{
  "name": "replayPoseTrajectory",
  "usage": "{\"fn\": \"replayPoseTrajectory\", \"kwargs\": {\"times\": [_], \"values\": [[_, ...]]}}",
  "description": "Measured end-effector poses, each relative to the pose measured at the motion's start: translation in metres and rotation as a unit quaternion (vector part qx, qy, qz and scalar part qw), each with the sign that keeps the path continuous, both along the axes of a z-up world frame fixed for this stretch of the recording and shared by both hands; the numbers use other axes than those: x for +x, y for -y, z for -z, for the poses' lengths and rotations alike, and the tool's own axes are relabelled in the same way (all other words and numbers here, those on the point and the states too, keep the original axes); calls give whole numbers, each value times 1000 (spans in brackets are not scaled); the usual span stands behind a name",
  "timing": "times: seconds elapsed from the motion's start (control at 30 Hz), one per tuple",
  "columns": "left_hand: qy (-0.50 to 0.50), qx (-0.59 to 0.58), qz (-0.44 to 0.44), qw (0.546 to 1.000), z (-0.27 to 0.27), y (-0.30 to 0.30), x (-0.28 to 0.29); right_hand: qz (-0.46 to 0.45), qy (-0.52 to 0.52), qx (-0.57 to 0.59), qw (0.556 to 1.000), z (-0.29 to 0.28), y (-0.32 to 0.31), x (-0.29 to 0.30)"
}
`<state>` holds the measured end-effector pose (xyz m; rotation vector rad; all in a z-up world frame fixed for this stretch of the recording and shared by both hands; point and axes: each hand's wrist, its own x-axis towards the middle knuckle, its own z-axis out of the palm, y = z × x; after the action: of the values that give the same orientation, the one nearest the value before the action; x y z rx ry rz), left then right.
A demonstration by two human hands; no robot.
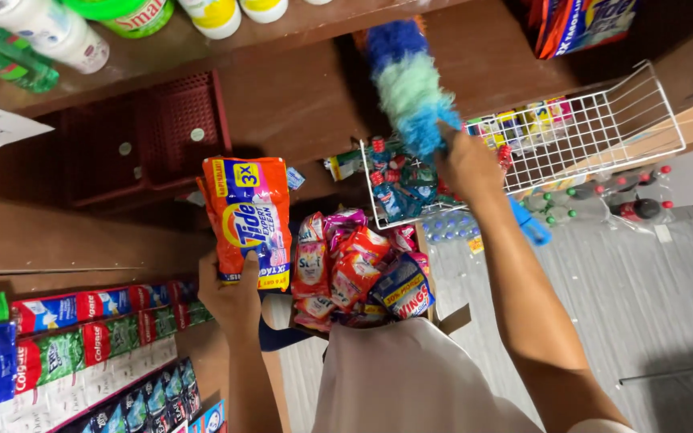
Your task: Dusting and organizing products on shelves in a grocery store.
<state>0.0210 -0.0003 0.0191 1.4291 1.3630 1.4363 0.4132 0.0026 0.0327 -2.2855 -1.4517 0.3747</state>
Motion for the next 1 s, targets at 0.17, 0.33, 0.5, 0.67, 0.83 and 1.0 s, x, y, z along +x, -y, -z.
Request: {"fn": "replayPoseTrajectory", "kwargs": {"times": [0.17,0.33,0.5,0.67,0.83,1.0], "values": [[3,5,3,1000,10,2,-3,-108,-20,-64,992,29,8,-32],[-14,15,5,1000,10,-1,-3,-134,-83,21,987,12,42,3],[-10,27,16,999,10,-4,7,0,-20,-9,1000,8,50,21],[-4,18,54,998,3,-21,22,-124,-195,123,965,31,92,32],[-60,24,69,996,-5,-49,38,-6,-247,79,966,-18,198,50],[-113,33,86,989,-14,-90,68,60,-192,77,977,-52,358,132]]}}
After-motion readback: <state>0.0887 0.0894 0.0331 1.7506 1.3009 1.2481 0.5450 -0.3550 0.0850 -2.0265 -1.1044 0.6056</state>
